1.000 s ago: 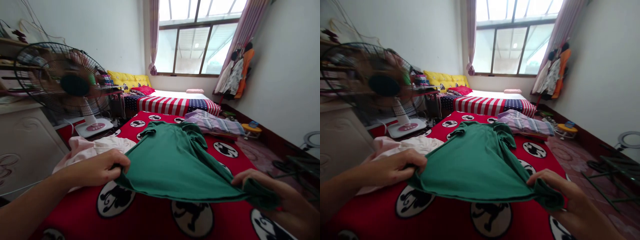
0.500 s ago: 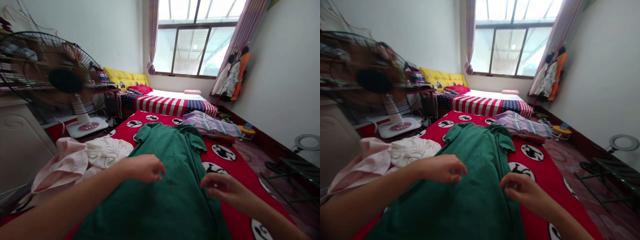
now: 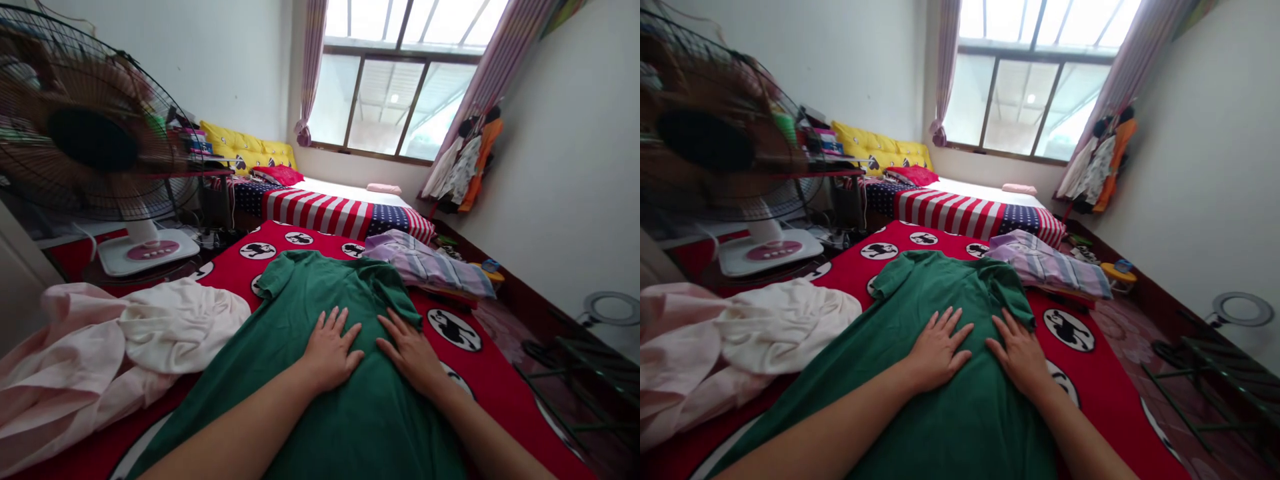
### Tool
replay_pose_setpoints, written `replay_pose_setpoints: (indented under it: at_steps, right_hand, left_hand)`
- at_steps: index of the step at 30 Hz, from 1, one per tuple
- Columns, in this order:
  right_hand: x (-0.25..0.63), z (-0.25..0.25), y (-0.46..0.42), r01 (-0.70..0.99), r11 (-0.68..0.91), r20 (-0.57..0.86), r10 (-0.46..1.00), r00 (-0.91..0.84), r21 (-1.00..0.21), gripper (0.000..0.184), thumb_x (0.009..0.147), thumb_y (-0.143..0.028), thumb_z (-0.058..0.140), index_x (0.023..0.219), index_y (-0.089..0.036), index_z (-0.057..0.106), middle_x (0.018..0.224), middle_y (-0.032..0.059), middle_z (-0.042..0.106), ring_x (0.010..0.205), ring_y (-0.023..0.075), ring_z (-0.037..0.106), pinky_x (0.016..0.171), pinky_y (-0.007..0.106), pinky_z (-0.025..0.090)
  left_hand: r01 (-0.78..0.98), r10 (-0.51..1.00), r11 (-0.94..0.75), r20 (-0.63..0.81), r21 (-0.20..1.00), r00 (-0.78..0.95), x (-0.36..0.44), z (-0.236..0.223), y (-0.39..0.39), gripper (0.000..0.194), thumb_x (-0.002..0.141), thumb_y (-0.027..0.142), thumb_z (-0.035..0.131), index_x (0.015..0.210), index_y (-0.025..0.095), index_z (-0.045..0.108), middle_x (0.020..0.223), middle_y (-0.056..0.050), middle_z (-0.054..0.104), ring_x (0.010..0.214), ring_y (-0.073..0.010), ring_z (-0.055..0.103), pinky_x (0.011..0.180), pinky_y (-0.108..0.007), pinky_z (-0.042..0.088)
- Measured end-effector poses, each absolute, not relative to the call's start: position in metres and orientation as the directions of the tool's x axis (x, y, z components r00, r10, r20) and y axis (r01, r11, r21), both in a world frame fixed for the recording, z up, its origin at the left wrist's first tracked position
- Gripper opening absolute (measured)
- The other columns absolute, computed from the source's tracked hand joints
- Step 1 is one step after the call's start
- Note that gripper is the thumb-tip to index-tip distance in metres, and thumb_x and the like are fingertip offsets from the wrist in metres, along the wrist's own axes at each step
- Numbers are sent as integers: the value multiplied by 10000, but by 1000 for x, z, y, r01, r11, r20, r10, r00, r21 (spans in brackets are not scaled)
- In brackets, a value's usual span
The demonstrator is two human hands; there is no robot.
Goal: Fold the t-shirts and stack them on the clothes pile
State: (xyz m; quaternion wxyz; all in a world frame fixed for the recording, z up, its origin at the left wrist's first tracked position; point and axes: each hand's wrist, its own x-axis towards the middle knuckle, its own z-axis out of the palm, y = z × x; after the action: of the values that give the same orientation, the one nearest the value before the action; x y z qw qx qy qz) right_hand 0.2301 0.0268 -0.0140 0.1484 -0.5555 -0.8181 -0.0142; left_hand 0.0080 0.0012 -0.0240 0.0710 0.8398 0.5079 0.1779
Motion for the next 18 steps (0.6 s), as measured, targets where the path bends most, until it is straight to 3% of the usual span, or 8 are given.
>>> replay_pose_setpoints:
  at_steps: [2, 4, 8, 11, 14, 15, 18]
  right_hand:
    - [264, -16, 34, 979, 199, 257, 950, -179, -55, 485, 905, -440, 418, 1360, -297, 506, 1450, 91, 469, 1310, 318, 442, 1027, 579, 344]
    - [293, -11, 43, 994, 100, 239, 967, -85, -49, 458, 864, -417, 448, 1260, -246, 599, 1356, 122, 561, 1269, 326, 484, 995, 544, 387]
    - [318, 15, 71, 980, 15, 230, 973, 31, -197, 324, 788, -369, 481, 941, -208, 716, 1108, 117, 691, 991, 300, 646, 840, 403, 487]
    - [309, 27, 99, 960, -59, 290, 947, 141, -275, 436, 789, -441, 505, 1091, -168, 661, 1126, 145, 677, 968, 312, 650, 794, 392, 487]
    - [289, 23, 121, 955, -88, 229, 961, 156, -282, 681, 737, -531, 595, 1245, -77, 560, 1179, 213, 644, 1034, 350, 627, 798, 391, 481]
    - [284, 21, 126, 957, -82, 186, 973, 138, -280, 688, 718, -528, 623, 1231, -73, 570, 1158, 213, 654, 1024, 353, 632, 781, 381, 482]
    - [278, 16, 136, 945, 51, 75, 997, -28, -322, 434, 714, -439, 640, 1033, -147, 686, 981, 119, 725, 918, 306, 670, 721, 321, 477]
  left_hand:
    - [827, 882, -469, 224, 312, 415, 8, -22, 1, 617, 930, 587, 316, 1456, 271, 379, 1577, -116, 200, 1455, -325, 119, 1157, -561, 95]
    - [824, 884, -466, 212, 321, 417, 10, -21, 1, 617, 934, 577, 312, 1461, 263, 373, 1580, -125, 181, 1456, -332, 105, 1156, -566, 83]
    - [819, 887, -462, 194, 340, 419, 11, -21, 1, 622, 937, 572, 309, 1469, 255, 359, 1584, -131, 152, 1458, -339, 73, 1154, -579, 65]
    - [817, 886, -463, 199, 343, 419, 11, -22, 0, 624, 937, 577, 305, 1471, 259, 355, 1587, -122, 146, 1459, -336, 69, 1159, -573, 59]
    - [812, 884, -468, 198, 348, 424, 10, -22, 0, 624, 938, 577, 302, 1471, 257, 355, 1586, -129, 144, 1459, -335, 67, 1161, -569, 53]
    - [810, 883, -469, 196, 352, 426, 10, -21, -1, 624, 938, 576, 305, 1470, 253, 357, 1584, -137, 142, 1459, -337, 64, 1160, -569, 51]
    - [803, 882, -471, 190, 366, 431, 9, -19, -2, 626, 939, 573, 311, 1470, 246, 359, 1579, -160, 138, 1458, -341, 56, 1158, -570, 46]
